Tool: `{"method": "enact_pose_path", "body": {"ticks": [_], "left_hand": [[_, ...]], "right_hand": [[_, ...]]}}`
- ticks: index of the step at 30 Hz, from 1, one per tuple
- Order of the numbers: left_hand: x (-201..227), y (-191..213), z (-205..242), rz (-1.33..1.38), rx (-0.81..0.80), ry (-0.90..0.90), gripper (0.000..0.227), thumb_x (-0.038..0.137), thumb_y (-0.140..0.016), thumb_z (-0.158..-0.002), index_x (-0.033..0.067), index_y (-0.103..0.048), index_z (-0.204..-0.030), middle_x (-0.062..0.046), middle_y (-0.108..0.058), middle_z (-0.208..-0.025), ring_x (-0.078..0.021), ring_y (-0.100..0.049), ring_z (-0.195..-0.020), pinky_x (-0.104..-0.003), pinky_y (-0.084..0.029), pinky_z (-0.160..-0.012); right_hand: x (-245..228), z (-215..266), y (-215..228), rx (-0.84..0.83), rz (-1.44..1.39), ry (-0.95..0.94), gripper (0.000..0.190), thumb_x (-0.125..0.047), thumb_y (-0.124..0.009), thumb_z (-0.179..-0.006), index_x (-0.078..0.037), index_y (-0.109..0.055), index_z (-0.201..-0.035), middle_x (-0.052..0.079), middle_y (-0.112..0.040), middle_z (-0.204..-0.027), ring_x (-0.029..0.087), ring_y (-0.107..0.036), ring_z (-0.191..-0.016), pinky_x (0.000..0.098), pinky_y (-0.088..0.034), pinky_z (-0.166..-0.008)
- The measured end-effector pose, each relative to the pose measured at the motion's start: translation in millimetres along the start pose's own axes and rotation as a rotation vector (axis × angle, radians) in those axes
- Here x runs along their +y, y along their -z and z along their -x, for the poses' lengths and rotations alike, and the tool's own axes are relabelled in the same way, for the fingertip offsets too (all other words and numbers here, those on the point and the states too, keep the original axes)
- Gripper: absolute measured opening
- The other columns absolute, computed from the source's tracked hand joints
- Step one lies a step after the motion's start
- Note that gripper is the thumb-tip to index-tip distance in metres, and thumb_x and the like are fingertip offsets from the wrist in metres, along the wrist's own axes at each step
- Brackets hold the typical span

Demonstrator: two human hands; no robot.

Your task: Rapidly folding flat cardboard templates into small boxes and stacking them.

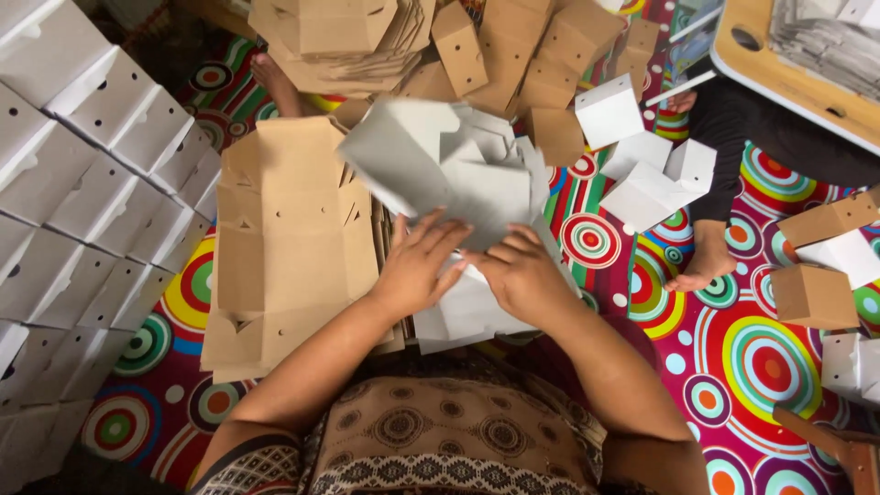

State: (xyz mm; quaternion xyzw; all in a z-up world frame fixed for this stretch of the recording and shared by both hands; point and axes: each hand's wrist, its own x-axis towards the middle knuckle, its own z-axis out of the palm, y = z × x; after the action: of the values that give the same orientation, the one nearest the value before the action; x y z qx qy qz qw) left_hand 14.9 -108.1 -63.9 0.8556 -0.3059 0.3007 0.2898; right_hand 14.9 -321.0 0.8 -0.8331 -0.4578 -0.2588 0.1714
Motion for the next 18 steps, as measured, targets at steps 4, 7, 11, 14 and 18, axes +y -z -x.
{"method": "enact_pose_path", "body": {"ticks": [4,7,11,14,18], "left_hand": [[-28.6,-25.4,25.1,-0.026,-0.150,0.040,0.042,0.027,-0.060,-0.097,0.0158,-0.057,-0.138,-0.012,-0.073,-0.103,-0.0304,-0.072,-0.101,-0.062,-0.024,-0.113],[-27.8,-21.2,19.3,0.029,-0.122,0.024,0.010,0.013,-0.063,-0.096,0.0105,-0.070,-0.103,-0.009,-0.073,-0.094,-0.0278,-0.073,-0.094,-0.049,-0.040,-0.113],[-31.1,-29.3,17.6,0.013,-0.077,-0.035,0.010,0.011,-0.062,-0.098,0.0147,-0.072,-0.095,-0.003,-0.071,-0.089,-0.0242,-0.072,-0.087,-0.041,-0.055,-0.094],[-30.5,-28.2,7.3,-0.036,-0.035,-0.065,0.012,0.013,-0.060,-0.099,0.0185,-0.069,-0.092,0.001,-0.068,-0.088,-0.0213,-0.070,-0.084,-0.036,-0.057,-0.083],[-21.3,-16.5,-5.2,0.026,-0.033,-0.092,0.013,0.007,-0.061,-0.098,0.0152,-0.067,-0.090,-0.002,-0.065,-0.084,-0.0239,-0.068,-0.083,-0.035,-0.056,-0.081]], "right_hand": [[9.9,43.4,-35.6,0.005,-0.011,-0.101,0.019,-0.007,-0.065,-0.092,-0.012,-0.077,-0.105,0.004,-0.066,-0.073,0.023,-0.066,-0.076,0.0523,-0.047,-0.105],[14.5,67.4,-52.1,0.046,-0.062,-0.243,0.018,-0.007,-0.066,-0.092,-0.017,-0.077,-0.102,0.002,-0.068,-0.076,0.024,-0.068,-0.076,0.0564,-0.047,-0.104],[12.1,77.3,-61.6,0.134,0.009,-0.359,0.010,-0.011,-0.071,-0.093,-0.019,-0.075,-0.097,0.000,-0.070,-0.083,0.026,-0.071,-0.084,0.0613,-0.044,-0.106],[14.8,70.6,-58.2,0.229,-0.036,-0.446,0.008,-0.012,-0.070,-0.095,-0.019,-0.073,-0.095,-0.002,-0.071,-0.090,0.026,-0.071,-0.091,0.0594,-0.045,-0.106],[20.9,80.7,-64.5,0.288,-0.114,-0.511,0.010,-0.015,-0.065,-0.100,-0.019,-0.070,-0.093,-0.003,-0.071,-0.105,0.025,-0.067,-0.102,0.0560,-0.039,-0.112]]}}
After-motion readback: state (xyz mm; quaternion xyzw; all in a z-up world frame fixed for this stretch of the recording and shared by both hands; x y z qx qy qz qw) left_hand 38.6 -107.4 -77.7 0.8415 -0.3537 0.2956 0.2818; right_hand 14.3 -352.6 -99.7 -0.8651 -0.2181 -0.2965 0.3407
